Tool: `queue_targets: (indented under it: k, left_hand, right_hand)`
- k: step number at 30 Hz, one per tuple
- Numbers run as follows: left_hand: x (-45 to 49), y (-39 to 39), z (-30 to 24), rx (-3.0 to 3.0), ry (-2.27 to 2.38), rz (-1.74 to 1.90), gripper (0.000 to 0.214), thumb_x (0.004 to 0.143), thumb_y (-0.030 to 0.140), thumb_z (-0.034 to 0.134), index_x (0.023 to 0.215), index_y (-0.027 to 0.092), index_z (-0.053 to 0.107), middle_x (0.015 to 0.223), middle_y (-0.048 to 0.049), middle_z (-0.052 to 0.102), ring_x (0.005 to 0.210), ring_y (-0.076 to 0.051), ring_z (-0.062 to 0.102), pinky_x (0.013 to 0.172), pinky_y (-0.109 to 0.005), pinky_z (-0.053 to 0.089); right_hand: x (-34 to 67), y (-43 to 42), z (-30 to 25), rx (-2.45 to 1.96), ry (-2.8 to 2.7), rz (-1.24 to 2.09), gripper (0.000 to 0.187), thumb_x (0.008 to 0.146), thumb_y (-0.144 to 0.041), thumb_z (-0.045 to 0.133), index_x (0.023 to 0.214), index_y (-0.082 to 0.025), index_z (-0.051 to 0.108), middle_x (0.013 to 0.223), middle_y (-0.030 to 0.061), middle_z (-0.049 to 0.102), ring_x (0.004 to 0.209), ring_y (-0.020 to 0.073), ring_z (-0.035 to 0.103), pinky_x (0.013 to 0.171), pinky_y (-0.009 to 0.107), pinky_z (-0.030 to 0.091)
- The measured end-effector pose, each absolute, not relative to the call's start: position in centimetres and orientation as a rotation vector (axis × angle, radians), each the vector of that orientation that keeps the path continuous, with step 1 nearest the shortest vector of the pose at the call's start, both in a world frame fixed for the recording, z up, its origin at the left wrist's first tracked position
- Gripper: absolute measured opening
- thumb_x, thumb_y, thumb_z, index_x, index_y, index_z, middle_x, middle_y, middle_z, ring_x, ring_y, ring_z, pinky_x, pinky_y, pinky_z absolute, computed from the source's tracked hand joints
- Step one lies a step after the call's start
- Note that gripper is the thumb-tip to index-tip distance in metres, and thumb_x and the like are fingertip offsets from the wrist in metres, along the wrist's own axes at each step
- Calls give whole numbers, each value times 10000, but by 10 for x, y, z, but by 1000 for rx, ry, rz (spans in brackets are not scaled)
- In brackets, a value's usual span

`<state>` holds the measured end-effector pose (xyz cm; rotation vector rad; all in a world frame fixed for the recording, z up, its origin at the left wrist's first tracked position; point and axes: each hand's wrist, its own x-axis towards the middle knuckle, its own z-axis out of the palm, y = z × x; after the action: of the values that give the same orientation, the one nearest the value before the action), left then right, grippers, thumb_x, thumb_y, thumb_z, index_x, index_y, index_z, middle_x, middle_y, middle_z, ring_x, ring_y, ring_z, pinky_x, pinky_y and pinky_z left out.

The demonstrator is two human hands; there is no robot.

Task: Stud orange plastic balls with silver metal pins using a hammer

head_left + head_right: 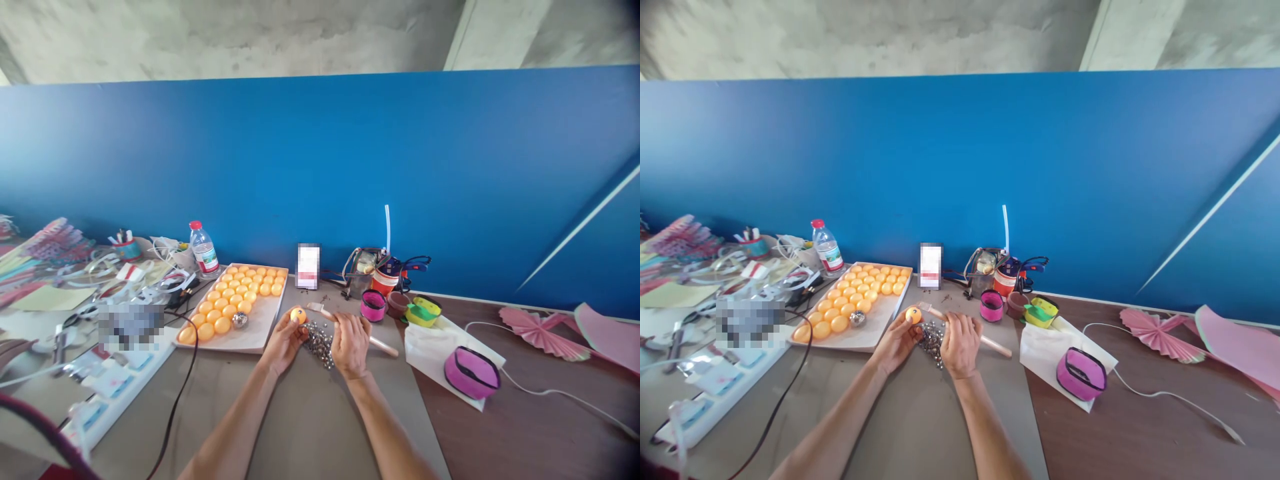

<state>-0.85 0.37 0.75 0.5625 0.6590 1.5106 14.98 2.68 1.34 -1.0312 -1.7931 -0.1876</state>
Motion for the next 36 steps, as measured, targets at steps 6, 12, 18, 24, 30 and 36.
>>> queue_targets:
  k: [6, 12, 18, 24, 30, 36]
  left_hand:
    - [-6, 2, 12, 585, 644, 1538, 394, 717, 245, 684, 1082, 174, 553, 814, -35, 629, 629, -87, 564, 636, -227, 451]
    - [-6, 2, 12, 583, 668, 1559, 374, 708, 248, 692, 1049, 175, 557, 792, -28, 623, 638, -90, 566, 651, -229, 449]
    - [-7, 2, 13, 580, 656, 1589, 357, 722, 249, 679, 1046, 182, 546, 801, -24, 617, 655, -92, 568, 653, -227, 452]
    - [-7, 1, 13, 599, 687, 1551, 373, 714, 262, 685, 1047, 179, 541, 779, -31, 626, 621, -97, 573, 639, -235, 461]
    - [-9, 3, 12, 552, 702, 1567, 351, 707, 281, 687, 1011, 178, 545, 754, -22, 624, 612, -103, 579, 615, -233, 463]
    - [-5, 1, 15, 594, 686, 1540, 288, 725, 267, 659, 972, 163, 554, 730, -26, 623, 602, -105, 579, 603, -231, 460]
  right_hand:
    - [147, 24, 16, -1129, -1916, -73, 266, 887, -170, 313, 992, -168, 556, 913, 74, 628, 860, 164, 539, 881, 330, 252]
    - [147, 23, 15, -1158, -1885, -72, 275, 884, -168, 303, 1003, -170, 551, 940, 80, 622, 888, 170, 531, 894, 333, 230]
    - [145, 23, 14, -1154, -1866, -88, 267, 868, -144, 342, 1019, -179, 560, 961, 68, 620, 889, 162, 528, 890, 331, 231]
    - [147, 31, 8, -1248, -1863, -90, 271, 868, -139, 343, 1013, -179, 569, 906, 63, 620, 869, 176, 516, 863, 335, 242]
    - [160, 45, -1, -1439, -1643, -190, 280, 881, -188, 330, 1022, -158, 571, 926, 91, 609, 906, 210, 500, 853, 354, 241]
    - [170, 53, -7, -1638, -1660, -125, 288, 857, -191, 347, 992, -169, 600, 914, 83, 601, 913, 221, 482, 856, 369, 218]
